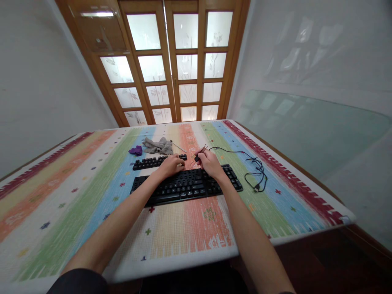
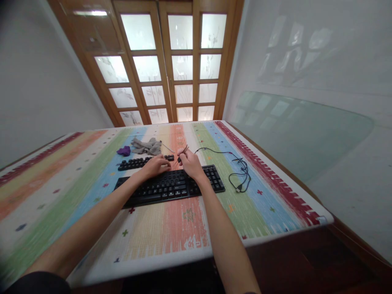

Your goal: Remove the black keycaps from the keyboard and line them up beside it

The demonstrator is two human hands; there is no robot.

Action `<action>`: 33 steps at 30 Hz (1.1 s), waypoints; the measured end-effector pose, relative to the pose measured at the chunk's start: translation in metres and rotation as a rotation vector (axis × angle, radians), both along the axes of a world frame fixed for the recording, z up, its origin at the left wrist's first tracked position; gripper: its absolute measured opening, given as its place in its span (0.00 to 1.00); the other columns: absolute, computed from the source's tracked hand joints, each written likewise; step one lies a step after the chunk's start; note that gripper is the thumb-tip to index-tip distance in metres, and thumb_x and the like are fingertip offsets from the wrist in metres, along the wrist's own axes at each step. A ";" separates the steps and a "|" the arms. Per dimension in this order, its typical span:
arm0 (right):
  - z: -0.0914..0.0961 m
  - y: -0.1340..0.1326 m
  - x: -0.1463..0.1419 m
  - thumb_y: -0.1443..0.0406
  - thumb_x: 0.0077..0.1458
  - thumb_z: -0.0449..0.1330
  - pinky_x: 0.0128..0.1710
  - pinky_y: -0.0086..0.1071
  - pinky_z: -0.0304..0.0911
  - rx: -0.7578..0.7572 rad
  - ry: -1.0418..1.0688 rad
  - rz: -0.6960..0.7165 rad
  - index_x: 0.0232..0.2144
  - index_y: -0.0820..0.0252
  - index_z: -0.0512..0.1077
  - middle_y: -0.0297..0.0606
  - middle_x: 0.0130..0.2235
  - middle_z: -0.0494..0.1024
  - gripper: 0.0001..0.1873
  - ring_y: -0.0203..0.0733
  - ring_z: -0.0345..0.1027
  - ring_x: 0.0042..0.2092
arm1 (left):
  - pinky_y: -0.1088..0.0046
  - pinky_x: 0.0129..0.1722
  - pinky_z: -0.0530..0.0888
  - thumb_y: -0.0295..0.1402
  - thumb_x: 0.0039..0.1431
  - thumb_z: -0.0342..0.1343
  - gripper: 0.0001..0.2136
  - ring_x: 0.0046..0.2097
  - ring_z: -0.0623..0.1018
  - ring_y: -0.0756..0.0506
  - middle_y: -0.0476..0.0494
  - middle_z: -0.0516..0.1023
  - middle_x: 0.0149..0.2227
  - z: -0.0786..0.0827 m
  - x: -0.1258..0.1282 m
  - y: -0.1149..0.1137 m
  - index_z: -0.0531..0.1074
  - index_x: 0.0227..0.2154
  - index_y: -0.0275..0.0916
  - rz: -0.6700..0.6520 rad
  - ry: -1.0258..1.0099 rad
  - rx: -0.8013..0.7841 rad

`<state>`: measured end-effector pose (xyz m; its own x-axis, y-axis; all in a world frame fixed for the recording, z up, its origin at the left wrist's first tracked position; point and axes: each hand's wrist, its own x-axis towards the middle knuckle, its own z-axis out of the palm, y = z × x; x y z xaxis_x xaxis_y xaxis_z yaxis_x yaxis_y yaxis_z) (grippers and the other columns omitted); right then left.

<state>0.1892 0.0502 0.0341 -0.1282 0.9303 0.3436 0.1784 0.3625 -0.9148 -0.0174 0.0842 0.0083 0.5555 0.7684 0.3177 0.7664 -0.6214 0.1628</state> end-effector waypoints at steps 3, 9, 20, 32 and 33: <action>0.001 0.000 0.000 0.64 0.55 0.49 0.26 0.27 0.61 -0.004 0.010 -0.002 0.33 0.61 0.70 0.29 0.22 0.70 0.11 0.34 0.65 0.22 | 0.68 0.42 0.71 0.29 0.54 0.61 0.04 0.40 0.74 0.42 0.42 0.79 0.31 0.002 -0.002 0.005 0.81 0.30 0.39 -0.051 0.015 -0.007; 0.002 -0.002 0.000 0.64 0.55 0.49 0.26 0.27 0.61 -0.006 0.020 0.004 0.33 0.62 0.70 0.29 0.22 0.70 0.11 0.34 0.65 0.22 | 0.66 0.43 0.69 0.29 0.54 0.60 0.04 0.40 0.72 0.42 0.41 0.81 0.34 0.002 -0.003 0.013 0.80 0.30 0.38 -0.092 0.044 0.009; 0.004 -0.003 0.002 0.65 0.55 0.49 0.27 0.26 0.62 0.001 -0.053 0.028 0.30 0.62 0.70 0.31 0.22 0.71 0.10 0.33 0.66 0.23 | 0.66 0.42 0.70 0.31 0.55 0.59 0.04 0.41 0.71 0.42 0.41 0.74 0.35 -0.002 -0.001 0.019 0.79 0.29 0.39 -0.037 0.023 0.098; 0.003 -0.002 0.002 0.65 0.55 0.50 0.27 0.26 0.61 -0.010 -0.066 0.039 0.30 0.63 0.70 0.31 0.22 0.71 0.10 0.33 0.65 0.23 | 0.66 0.43 0.71 0.29 0.54 0.57 0.06 0.42 0.72 0.42 0.42 0.73 0.36 -0.004 0.001 0.020 0.79 0.33 0.39 0.017 0.015 0.128; 0.003 -0.002 0.002 0.65 0.55 0.50 0.27 0.26 0.61 -0.009 -0.067 0.040 0.30 0.63 0.70 0.31 0.22 0.71 0.10 0.33 0.65 0.23 | 0.67 0.43 0.71 0.30 0.54 0.57 0.07 0.42 0.73 0.42 0.42 0.73 0.37 -0.004 0.002 0.020 0.79 0.35 0.40 0.015 0.017 0.137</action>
